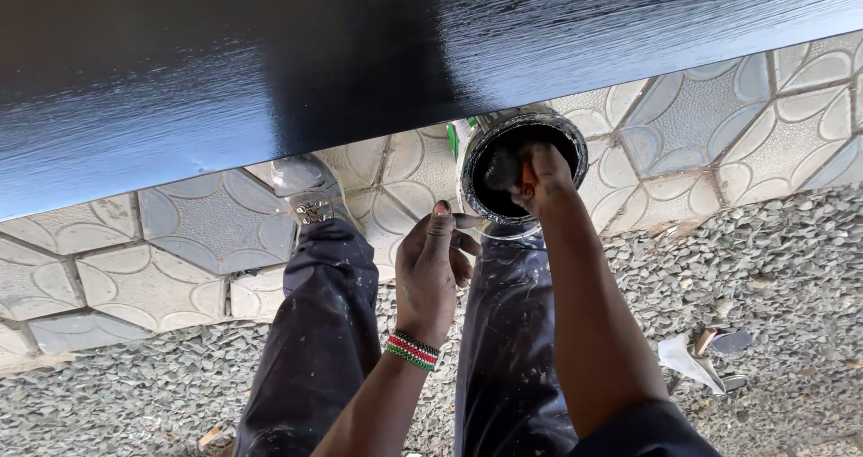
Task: Painting a long wooden board with black paint using a small brush
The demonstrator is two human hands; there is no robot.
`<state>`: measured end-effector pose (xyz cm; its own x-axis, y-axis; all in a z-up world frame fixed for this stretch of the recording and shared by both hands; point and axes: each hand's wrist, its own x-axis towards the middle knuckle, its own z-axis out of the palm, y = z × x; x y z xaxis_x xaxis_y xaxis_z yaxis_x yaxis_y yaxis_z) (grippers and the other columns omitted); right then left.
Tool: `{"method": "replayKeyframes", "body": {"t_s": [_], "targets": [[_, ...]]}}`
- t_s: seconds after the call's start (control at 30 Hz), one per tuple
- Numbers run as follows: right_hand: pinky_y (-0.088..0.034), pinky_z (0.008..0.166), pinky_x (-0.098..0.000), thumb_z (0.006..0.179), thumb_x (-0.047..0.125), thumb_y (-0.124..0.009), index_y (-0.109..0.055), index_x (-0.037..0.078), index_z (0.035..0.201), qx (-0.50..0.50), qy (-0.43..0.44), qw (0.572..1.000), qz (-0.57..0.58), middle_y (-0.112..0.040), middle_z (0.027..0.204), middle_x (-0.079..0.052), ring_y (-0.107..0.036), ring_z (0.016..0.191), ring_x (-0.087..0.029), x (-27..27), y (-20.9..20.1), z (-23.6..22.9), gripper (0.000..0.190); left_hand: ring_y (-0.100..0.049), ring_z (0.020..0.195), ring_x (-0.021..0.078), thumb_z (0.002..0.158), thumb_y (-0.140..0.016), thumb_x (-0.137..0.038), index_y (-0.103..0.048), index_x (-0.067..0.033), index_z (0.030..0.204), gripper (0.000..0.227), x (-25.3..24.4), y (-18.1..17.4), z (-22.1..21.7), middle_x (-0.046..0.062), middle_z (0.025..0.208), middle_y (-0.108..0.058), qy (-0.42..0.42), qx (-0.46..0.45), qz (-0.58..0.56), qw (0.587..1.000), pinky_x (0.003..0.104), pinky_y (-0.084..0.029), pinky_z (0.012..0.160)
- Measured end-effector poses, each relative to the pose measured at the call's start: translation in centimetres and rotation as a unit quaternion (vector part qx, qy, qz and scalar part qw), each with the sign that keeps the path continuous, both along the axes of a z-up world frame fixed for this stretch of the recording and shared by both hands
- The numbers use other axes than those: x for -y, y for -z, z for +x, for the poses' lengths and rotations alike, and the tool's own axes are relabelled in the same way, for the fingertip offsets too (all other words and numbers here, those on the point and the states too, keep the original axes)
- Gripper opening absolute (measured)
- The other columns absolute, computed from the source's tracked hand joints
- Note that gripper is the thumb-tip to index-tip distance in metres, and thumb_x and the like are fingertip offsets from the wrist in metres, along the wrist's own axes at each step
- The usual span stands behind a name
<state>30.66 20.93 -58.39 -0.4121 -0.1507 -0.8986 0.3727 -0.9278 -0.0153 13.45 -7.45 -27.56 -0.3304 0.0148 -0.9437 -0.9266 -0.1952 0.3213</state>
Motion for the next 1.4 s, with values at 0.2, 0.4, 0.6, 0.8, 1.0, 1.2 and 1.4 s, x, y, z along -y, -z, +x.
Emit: {"method": "replayKeyframes", "body": {"t_s": [0.2,0.4,0.6,0.8,1.0,1.2,1.4], "targets": [[-0.047,0.059,-0.046,0.114,0.056,-0.071,-0.076,0.007,0.119,0.006,0.016,0.997,-0.074,-0.076,0.105,-0.016,-0.071,0.091,-0.045,-0.9,2.5,1.9,0.05,-0.062,0.058,0.016,0.123,-0.063,-0.053,-0.086,0.0017,0.117,0.059,0.0,0.5,0.3,0.019,0.08,-0.079,-0.029,-0.005,-0.014,0.999,0.03,-0.049,0.054],[-0.044,0.064,-0.043,0.103,0.036,-0.089,-0.073,0.012,0.128,-0.116,-0.079,0.984,-0.112,-0.071,0.109,-0.012,-0.062,0.083,-0.032,0.0,2.6,-1.1,0.039,-0.062,0.057,0.0157,0.123,-0.062,-0.055,-0.086,0.0011,0.114,0.061,0.1,0.7,-0.2,0.019,0.078,-0.078,-0.045,-0.014,-0.022,0.999,0.029,-0.048,0.054],[-0.048,0.061,-0.0436,0.068,0.013,-0.115,-0.061,0.008,0.151,-0.244,-0.153,0.943,-0.169,-0.069,0.118,-0.025,-0.065,0.084,-0.037,-3.9,5.7,-0.3,0.1,-0.062,0.058,0.0154,0.122,-0.065,-0.053,-0.086,0.0001,0.111,0.058,0.1,0.4,-1.3,0.018,0.076,-0.077,-0.076,-0.012,-0.031,0.997,0.028,-0.048,0.053],[-0.04,0.074,-0.0219,0.125,0.029,-0.072,-0.062,-0.016,0.12,-0.021,-0.184,0.975,-0.121,-0.068,0.113,-0.022,-0.06,0.083,-0.014,-1.1,-4.6,-6.1,0.047,-0.06,0.054,0.0169,0.125,-0.065,-0.047,-0.083,0.0014,0.095,0.06,0.0,-0.6,-3.0,0.018,0.072,-0.074,-0.106,-0.05,-0.01,0.993,0.029,-0.043,0.051],[-0.057,0.081,-0.0552,0.09,0.003,-0.078,-0.076,-0.004,0.128,0.086,-0.171,0.975,0.113,-0.082,0.11,-0.026,-0.078,0.09,-0.044,-3.7,-14.5,-10.5,0.039,-0.036,0.042,0.0097,0.121,-0.074,-0.05,-0.081,-0.0011,0.073,0.069,0.5,-2.0,-5.3,0.012,0.052,-0.061,-0.038,-0.125,0.082,0.988,0.025,-0.031,0.046],[-0.065,0.045,-0.0529,0.104,0.018,-0.073,-0.084,0.014,0.139,-0.073,-0.134,0.965,0.216,-0.082,0.111,-0.031,-0.077,0.069,-0.046,-7.2,-34.8,-20.4,0.037,-0.035,0.053,0.0072,0.123,-0.072,-0.033,-0.088,-0.0037,0.087,0.049,0.9,-6.9,-10.9,0.001,0.053,-0.046,-0.064,-0.229,0.159,0.958,0.026,-0.037,0.056],[-0.045,0.051,-0.0231,0.121,0.024,-0.072,-0.066,0.022,0.117,-0.099,-0.149,0.877,0.445,-0.073,0.093,-0.009,-0.062,0.068,-0.021,-6.3,-44.4,-36.3,0.007,-0.041,0.053,0.0091,0.128,-0.063,-0.041,-0.088,-0.0057,0.102,0.051,0.9,-9.8,-14.7,0.007,0.058,-0.063,-0.001,-0.251,0.131,0.959,0.031,-0.043,0.06]]}}
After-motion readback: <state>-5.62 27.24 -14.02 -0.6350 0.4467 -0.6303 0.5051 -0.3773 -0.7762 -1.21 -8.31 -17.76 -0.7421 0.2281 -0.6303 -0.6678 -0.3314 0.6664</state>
